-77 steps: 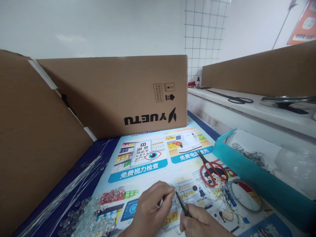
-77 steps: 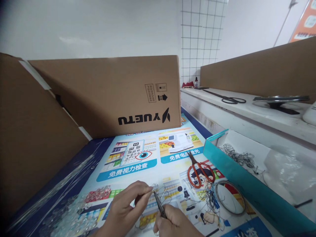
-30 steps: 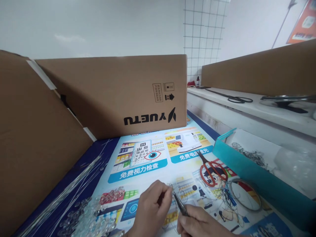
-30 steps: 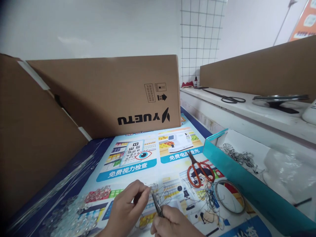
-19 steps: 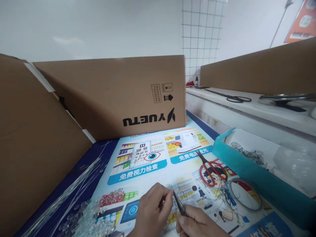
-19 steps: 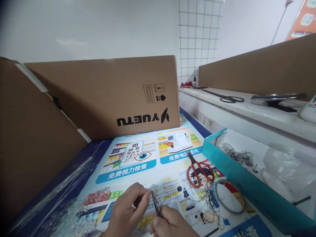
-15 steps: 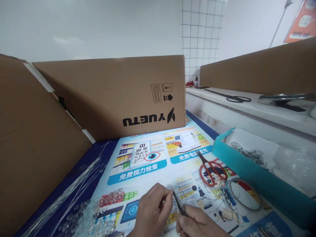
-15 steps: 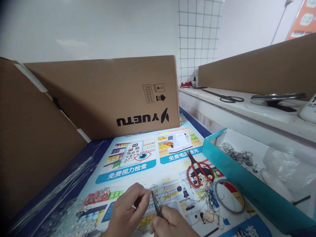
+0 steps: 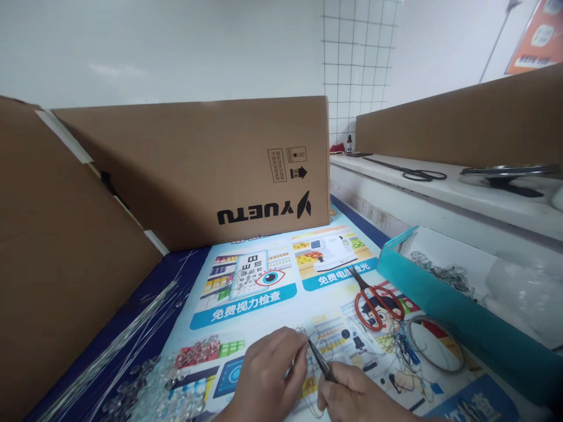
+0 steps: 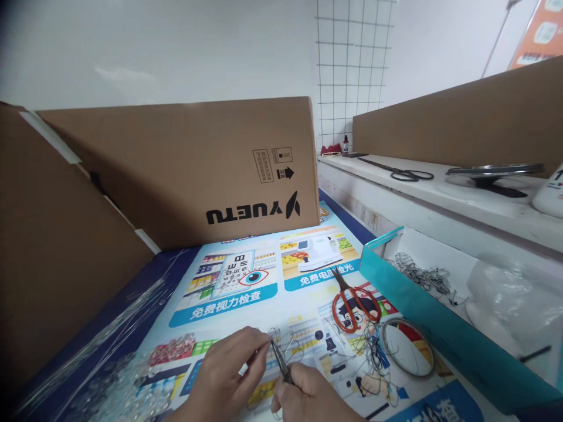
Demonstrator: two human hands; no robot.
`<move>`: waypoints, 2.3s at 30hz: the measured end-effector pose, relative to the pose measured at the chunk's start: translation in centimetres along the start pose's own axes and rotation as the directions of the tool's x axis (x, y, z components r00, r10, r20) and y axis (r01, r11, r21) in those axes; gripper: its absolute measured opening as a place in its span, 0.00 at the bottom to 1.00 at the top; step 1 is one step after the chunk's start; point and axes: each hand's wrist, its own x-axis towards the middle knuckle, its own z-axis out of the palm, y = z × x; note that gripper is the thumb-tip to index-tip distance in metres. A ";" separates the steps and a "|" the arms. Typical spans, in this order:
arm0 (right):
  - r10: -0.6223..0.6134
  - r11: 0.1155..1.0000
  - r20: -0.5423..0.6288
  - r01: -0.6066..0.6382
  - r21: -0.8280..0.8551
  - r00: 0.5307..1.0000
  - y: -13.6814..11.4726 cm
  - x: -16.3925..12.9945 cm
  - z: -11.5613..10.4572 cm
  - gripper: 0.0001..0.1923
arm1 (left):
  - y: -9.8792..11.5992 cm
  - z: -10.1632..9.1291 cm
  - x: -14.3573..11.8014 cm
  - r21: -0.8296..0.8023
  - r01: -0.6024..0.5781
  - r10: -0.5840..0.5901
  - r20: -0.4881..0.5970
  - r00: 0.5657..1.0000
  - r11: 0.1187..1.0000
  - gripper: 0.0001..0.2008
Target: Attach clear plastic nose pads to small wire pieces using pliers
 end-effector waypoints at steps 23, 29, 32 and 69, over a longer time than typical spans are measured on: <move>-0.282 0.838 0.002 0.247 -0.487 0.960 0.8 0.2 -2.2 0.09 | -0.4 -0.6 -0.1 -0.052 0.054 -0.042 0.198 0.979 0.997 0.06; -0.298 0.662 0.030 0.229 -0.714 0.954 0.6 0.1 -3.3 0.07 | -0.2 -1.1 0.1 -0.025 0.045 -0.037 0.265 0.963 0.999 0.06; -0.329 0.530 0.049 0.227 -0.817 0.943 0.4 0.0 -3.6 0.06 | -0.1 -1.2 0.2 -0.014 0.049 -0.042 0.296 0.954 0.999 0.07; -0.646 0.231 0.162 0.393 -0.890 0.746 -3.2 2.6 -4.3 0.10 | -0.3 -1.9 1.5 0.142 0.272 -0.307 0.422 0.853 0.952 0.10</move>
